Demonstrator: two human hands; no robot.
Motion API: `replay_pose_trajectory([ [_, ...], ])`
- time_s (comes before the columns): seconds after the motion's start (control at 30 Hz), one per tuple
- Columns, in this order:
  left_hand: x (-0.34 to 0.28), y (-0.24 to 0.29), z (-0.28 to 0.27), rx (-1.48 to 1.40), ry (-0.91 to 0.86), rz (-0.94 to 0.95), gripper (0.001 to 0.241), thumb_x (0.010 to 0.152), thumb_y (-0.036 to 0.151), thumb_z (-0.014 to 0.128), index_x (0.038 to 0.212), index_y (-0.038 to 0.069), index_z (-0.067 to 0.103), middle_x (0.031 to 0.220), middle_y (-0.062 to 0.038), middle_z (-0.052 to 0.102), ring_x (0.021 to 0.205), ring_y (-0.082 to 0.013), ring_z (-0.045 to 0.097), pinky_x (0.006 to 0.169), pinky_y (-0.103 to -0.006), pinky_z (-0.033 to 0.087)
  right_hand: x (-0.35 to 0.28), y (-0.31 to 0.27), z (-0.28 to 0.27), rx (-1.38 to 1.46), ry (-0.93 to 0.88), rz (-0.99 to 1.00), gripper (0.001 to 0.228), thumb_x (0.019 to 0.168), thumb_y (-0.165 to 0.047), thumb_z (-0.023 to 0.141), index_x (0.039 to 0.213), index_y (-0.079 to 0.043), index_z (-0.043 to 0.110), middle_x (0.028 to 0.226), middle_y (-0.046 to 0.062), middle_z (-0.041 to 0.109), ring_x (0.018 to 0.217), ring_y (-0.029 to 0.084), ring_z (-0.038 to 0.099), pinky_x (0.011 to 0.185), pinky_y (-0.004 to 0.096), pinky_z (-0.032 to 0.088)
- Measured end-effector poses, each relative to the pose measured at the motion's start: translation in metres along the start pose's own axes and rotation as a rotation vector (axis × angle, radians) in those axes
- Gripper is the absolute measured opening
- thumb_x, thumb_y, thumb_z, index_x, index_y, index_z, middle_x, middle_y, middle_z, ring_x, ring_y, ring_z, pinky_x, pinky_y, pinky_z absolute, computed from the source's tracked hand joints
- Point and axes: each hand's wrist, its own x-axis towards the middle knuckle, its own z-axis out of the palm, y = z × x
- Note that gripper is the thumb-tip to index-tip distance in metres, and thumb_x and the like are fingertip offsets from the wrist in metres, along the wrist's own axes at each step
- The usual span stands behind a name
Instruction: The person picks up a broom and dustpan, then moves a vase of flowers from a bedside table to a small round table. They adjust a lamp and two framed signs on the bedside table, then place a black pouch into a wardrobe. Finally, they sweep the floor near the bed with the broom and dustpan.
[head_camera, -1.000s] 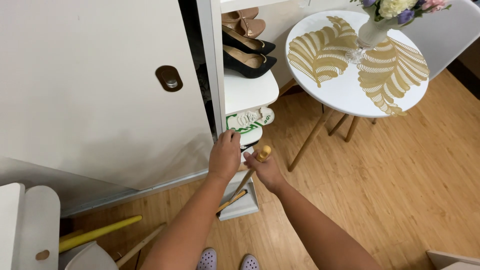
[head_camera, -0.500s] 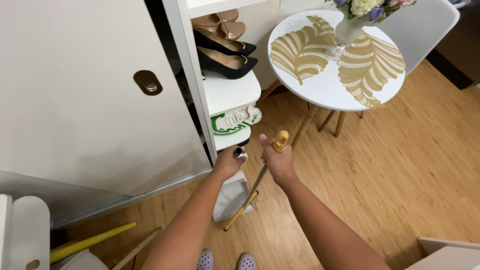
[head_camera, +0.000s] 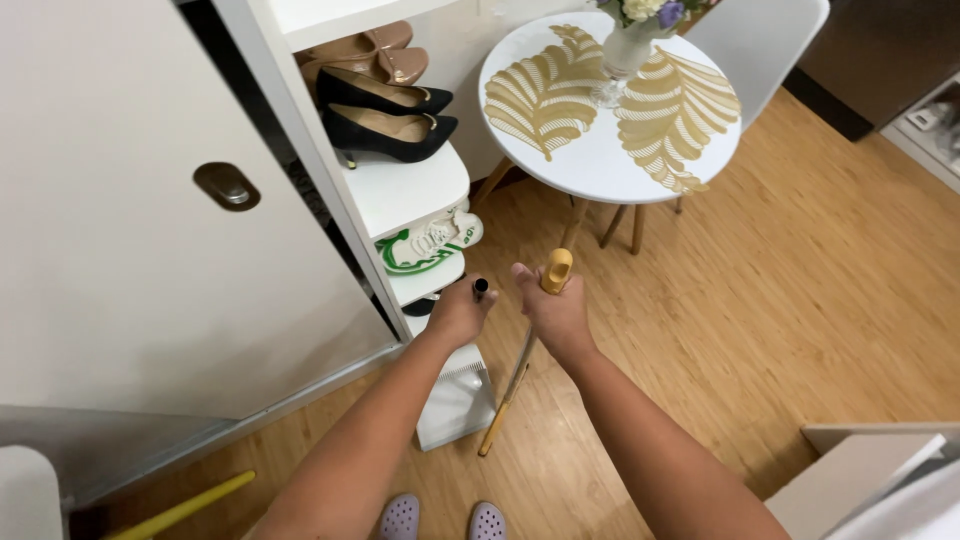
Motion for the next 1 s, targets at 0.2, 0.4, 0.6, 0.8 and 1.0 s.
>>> replay_pose_trajectory([
  [0.2,0.004,0.020,0.003,-0.055,-0.020,0.083,0.030,0.096,0.036,0.066,0.097,0.006,0.062,0.089,-0.016,0.069,0.083,-0.0362,0.067,0.075,-0.0465,0.052,-0.010,-0.027,-0.018,0.021,0.067,-0.023,0.046,0.094,-0.021,0.071,0.056,-0.011,0.048,0.051,-0.002,0.050,0.045,0.009,0.048,0.043,0.030,0.041],
  [0.4,0.005,0.057,-0.011,0.055,-0.098,0.118,0.034,0.097,0.038,0.066,0.094,0.005,0.061,0.084,-0.017,0.069,0.079,-0.0367,0.066,0.073,-0.0464,0.051,-0.020,-0.056,-0.031,-0.015,0.209,0.012,0.044,0.093,-0.021,0.075,0.060,-0.011,0.047,0.056,-0.004,0.049,0.049,0.007,0.049,0.046,0.028,0.040],
  [0.6,0.008,0.081,-0.010,-0.014,-0.213,0.312,0.036,0.097,0.040,0.066,0.090,0.004,0.061,0.080,-0.015,0.068,0.077,-0.0337,0.066,0.072,-0.0449,0.051,-0.035,-0.072,-0.037,-0.044,0.372,0.043,0.038,0.091,-0.022,0.074,0.063,-0.010,0.053,0.057,-0.005,0.051,0.049,0.007,0.048,0.046,0.029,0.041],
  [0.8,0.014,0.100,0.015,-0.004,-0.313,0.389,0.030,0.095,0.038,0.066,0.099,0.008,0.065,0.083,-0.013,0.069,0.078,-0.0327,0.067,0.071,-0.0442,0.051,-0.055,-0.059,-0.053,-0.148,0.519,0.135,0.037,0.091,-0.025,0.074,0.062,-0.009,0.056,0.054,-0.002,0.052,0.048,0.008,0.049,0.046,0.029,0.040],
  [1.0,0.012,0.126,0.054,0.004,-0.375,0.462,0.031,0.095,0.037,0.067,0.099,0.006,0.066,0.085,-0.015,0.071,0.081,-0.0346,0.068,0.072,-0.0448,0.052,-0.072,-0.038,-0.090,-0.151,0.575,0.189,0.039,0.091,-0.027,0.073,0.062,-0.010,0.053,0.054,-0.003,0.051,0.049,0.008,0.048,0.047,0.029,0.041],
])
